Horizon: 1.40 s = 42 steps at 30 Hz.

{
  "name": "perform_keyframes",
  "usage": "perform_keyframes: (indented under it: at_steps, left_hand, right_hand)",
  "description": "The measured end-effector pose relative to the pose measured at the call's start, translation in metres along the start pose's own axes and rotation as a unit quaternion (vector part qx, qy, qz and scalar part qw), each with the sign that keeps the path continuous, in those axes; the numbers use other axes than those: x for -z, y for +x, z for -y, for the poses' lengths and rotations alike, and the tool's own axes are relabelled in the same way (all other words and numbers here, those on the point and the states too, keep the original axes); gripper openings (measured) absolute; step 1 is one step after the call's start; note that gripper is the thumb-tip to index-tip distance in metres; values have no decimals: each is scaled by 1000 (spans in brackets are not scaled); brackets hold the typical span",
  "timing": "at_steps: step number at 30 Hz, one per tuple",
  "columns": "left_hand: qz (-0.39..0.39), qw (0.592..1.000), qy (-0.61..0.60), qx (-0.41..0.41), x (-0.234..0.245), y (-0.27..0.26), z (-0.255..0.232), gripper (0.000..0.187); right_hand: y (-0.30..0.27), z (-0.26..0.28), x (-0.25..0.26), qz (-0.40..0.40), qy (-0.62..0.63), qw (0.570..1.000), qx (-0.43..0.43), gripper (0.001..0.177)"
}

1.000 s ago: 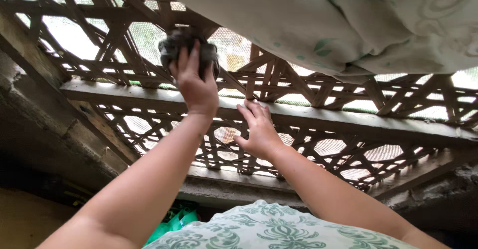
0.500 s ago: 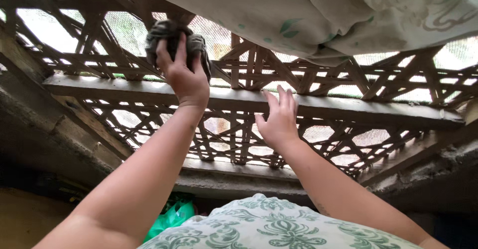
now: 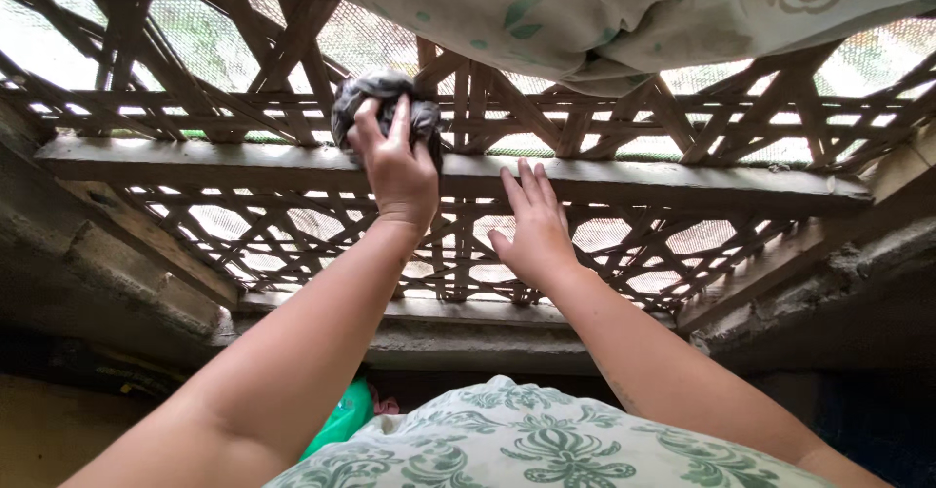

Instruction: The person wipes a wooden window frame with a dark cloth, moving along the top rail and lattice sections. The person uses both hands to scrub and wipe the surface, focusing on the horizontal rail and decorative lattice.

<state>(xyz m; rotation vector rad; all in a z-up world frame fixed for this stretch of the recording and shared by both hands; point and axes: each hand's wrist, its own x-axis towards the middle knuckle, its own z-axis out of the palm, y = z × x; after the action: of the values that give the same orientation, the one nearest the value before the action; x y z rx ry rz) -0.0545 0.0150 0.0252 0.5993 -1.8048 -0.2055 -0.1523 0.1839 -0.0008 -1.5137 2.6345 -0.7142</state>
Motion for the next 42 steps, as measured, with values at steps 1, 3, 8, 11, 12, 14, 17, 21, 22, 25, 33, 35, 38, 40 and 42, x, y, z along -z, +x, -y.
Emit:
perform_keyframes:
  at_steps: [1,3,8,11,12,14,17,21,22,25,33,35,38,40,42]
  left_hand:
    - [-4,1000,14,15,-2,-1,-1,50]
    - [99,995,0,-20,-4,-12,-9,40]
    - [231,963,-125,-66,5,-41,-45,53]
    - [222,963,-139,-61,16,-29,-48,65]
    - [220,963,-144,-58,18,-22,-48,71]
    - [253,948,-193,1,21,-6,-46,80]
    - [302,928,-208,65,31,12,-35,93]
    - [341,918,-176,97,48,20,-7,81]
    - [335,920,-152,131,49,20,-1,73]
    - [286,941,-89,160,51,12,18,53]
    - [258,960,-74,74,40,-18,30,36]
    - [296,952,-77,30,39,-27,24,44]
    - [351,934,-58,-33,35,-36,15,57]
    - [385,920,-37,-58,28,-39,6,67]
    - [418,906,-15,-65,22,-40,-5,79]
  right_hand:
    - [2,-2,-2,-12,2,1000,11,92]
    - [6,-5,-5,-47,17,998,45,89]
    - [1,-4,9,-202,256,945,-32,49]
    - [-8,13,25,-342,171,921,77,42]
    - [-9,20,28,-339,174,918,111,39]
    - [-2,35,31,-331,179,909,179,33]
    - [7,50,27,-198,241,936,160,47]
    - [17,55,11,-169,172,962,127,57]
    - [21,57,7,-195,123,964,133,60]
    - [33,67,-9,-187,84,963,174,60]
    - [43,45,-41,-210,-77,960,171,44]
    - [34,17,-27,-247,-8,955,164,37]
    - [22,-28,17,-331,-3,941,66,19]
    - [15,-42,45,-377,-13,926,-1,26]
    - [17,-45,63,-418,-38,907,-35,41]
